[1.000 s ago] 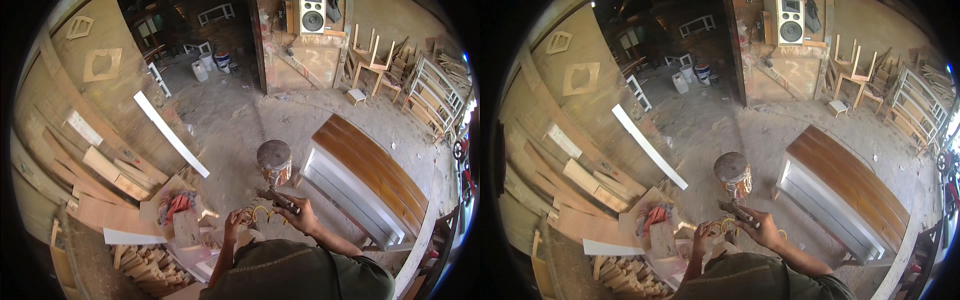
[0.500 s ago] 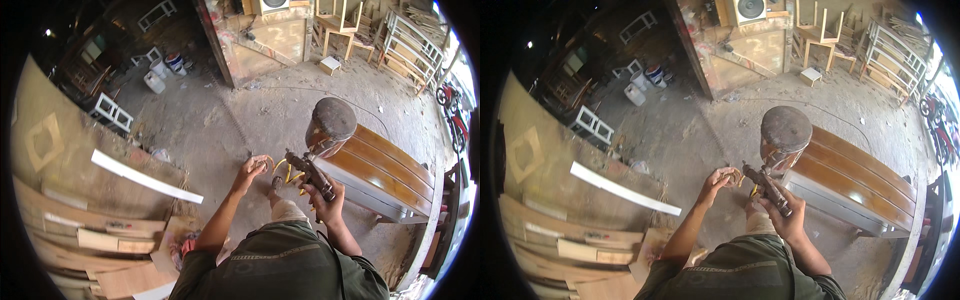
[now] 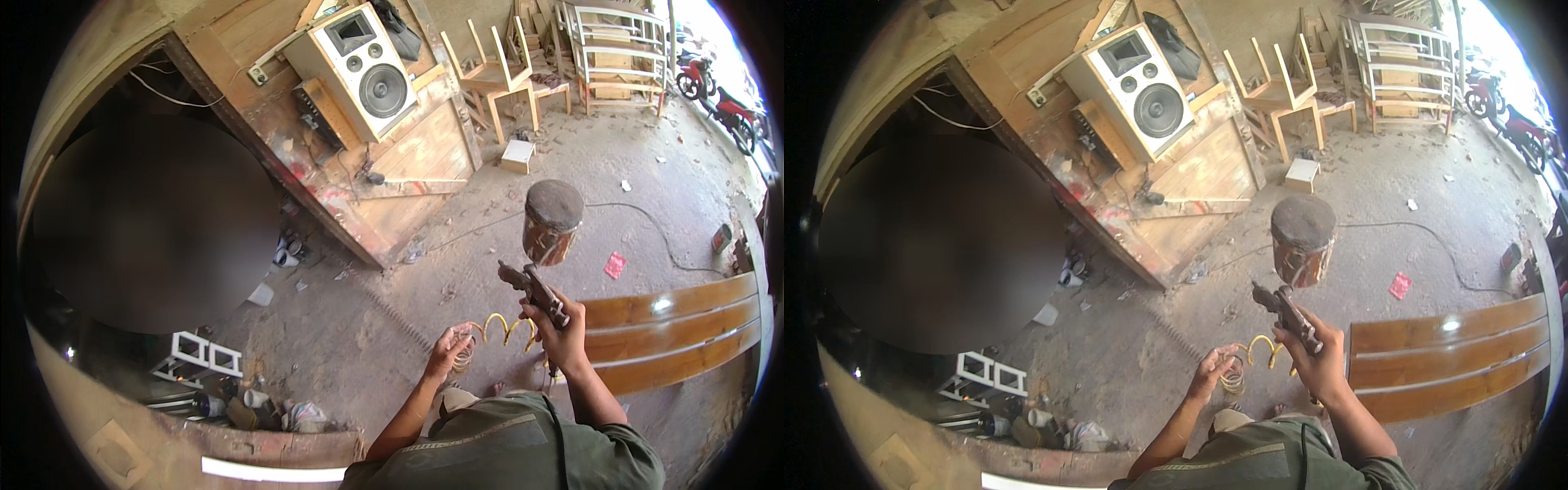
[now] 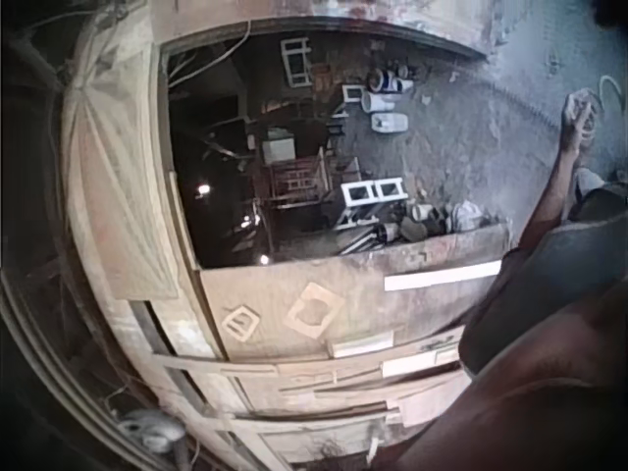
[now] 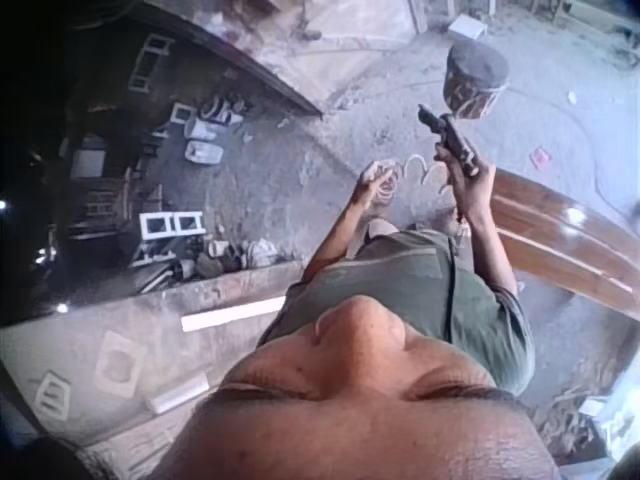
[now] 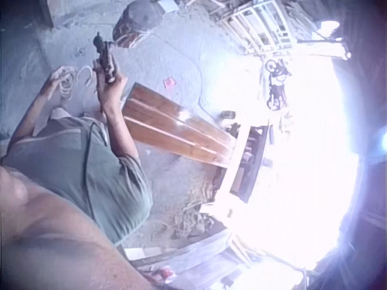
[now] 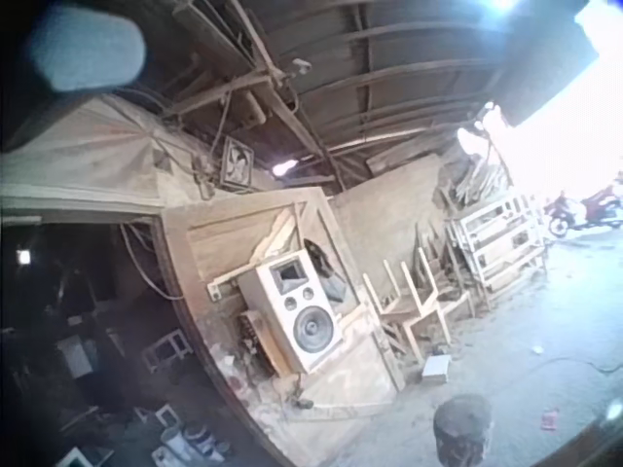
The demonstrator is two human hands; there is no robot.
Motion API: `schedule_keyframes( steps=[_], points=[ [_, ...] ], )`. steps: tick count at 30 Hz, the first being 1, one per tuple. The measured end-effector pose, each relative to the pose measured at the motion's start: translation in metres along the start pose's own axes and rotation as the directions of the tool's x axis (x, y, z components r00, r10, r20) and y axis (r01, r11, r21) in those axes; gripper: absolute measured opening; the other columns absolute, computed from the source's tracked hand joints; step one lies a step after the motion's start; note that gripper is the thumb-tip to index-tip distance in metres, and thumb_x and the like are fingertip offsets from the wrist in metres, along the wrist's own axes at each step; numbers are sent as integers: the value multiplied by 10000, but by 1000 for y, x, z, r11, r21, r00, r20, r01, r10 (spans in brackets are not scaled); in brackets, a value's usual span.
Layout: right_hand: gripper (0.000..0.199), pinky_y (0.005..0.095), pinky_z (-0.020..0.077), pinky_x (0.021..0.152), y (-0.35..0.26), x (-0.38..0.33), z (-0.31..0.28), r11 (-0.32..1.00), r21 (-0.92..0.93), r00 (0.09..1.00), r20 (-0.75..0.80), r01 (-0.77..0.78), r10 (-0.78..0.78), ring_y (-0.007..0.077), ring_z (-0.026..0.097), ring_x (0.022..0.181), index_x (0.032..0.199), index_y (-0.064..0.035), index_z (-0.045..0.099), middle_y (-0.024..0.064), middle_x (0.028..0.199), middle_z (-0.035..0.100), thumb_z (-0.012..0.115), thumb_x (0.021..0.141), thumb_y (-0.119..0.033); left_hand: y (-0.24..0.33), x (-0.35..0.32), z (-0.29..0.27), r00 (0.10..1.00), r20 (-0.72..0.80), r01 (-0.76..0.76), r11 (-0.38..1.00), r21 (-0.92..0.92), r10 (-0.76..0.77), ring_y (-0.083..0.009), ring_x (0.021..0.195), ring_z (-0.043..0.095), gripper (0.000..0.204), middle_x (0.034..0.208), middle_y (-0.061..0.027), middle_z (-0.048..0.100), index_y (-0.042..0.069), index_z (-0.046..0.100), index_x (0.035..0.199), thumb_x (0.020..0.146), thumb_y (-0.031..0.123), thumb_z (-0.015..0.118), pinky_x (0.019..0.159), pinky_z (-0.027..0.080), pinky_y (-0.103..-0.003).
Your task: The person uses a spray gun to apply paint to a white wooden table frame and a separate wooden panel.
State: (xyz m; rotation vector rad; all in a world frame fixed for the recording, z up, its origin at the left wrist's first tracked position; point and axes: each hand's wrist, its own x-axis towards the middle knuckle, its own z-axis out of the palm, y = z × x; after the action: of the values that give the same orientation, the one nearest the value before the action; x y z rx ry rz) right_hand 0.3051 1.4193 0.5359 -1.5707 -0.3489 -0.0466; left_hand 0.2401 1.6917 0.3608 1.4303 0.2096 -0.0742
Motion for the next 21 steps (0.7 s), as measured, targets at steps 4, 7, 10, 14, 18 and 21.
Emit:
schedule_keyframes(
  steps=[4,7,10,14,18,21],
  points=[
    [413,297,563,753,25,57,6,995,-101,992,-127,-22,9,142,727,856,1283,33,676,124,974,779,790,890,-27,4,106,12,986,166,-13,1000,27,8,-167,1086,639,504,1436,-121,562,-25,521,1425,1005,215,661,1020,499,-325],
    [401,272,556,727,36,105,13,994,-76,972,-227,-75,56,111,705,843,1285,22,682,92,977,775,778,896,5,24,187,4,947,321,-60,967,247,-23,-206,1271,571,575,1505,-151,505,-15,484,1465,998,257,679,1061,481,-346],
    [346,254,526,627,61,157,20,991,-104,942,-331,-88,49,76,662,777,1264,20,694,48,931,758,747,923,9,15,276,-17,909,413,-146,969,202,51,-227,1371,494,689,1531,-169,483,-25,406,1517,983,298,698,1073,462,-353],
    [270,223,462,518,84,219,18,960,-169,856,-506,-222,108,46,629,710,1213,10,719,17,857,726,723,945,-22,18,382,-35,851,520,-5,989,149,-74,-232,1344,517,780,1549,-191,466,-45,319,1556,973,303,703,1017,483,-355],
    [286,231,497,547,95,260,-2,949,-131,748,-649,-287,137,60,676,755,1224,6,719,48,894,754,745,944,-49,27,478,-1,710,676,110,979,169,-197,-263,1323,539,846,1541,-227,462,-26,268,1585,962,329,717,980,505,-357],
    [468,296,552,728,139,295,-15,886,-404,707,-694,-226,-136,109,688,828,1328,-47,680,115,1013,782,799,877,-11,-9,533,28,554,768,176,947,270,-322,-299,1351,522,864,1565,-254,422,2,256,1595,959,359,719,1012,492,-383]
  ],
)
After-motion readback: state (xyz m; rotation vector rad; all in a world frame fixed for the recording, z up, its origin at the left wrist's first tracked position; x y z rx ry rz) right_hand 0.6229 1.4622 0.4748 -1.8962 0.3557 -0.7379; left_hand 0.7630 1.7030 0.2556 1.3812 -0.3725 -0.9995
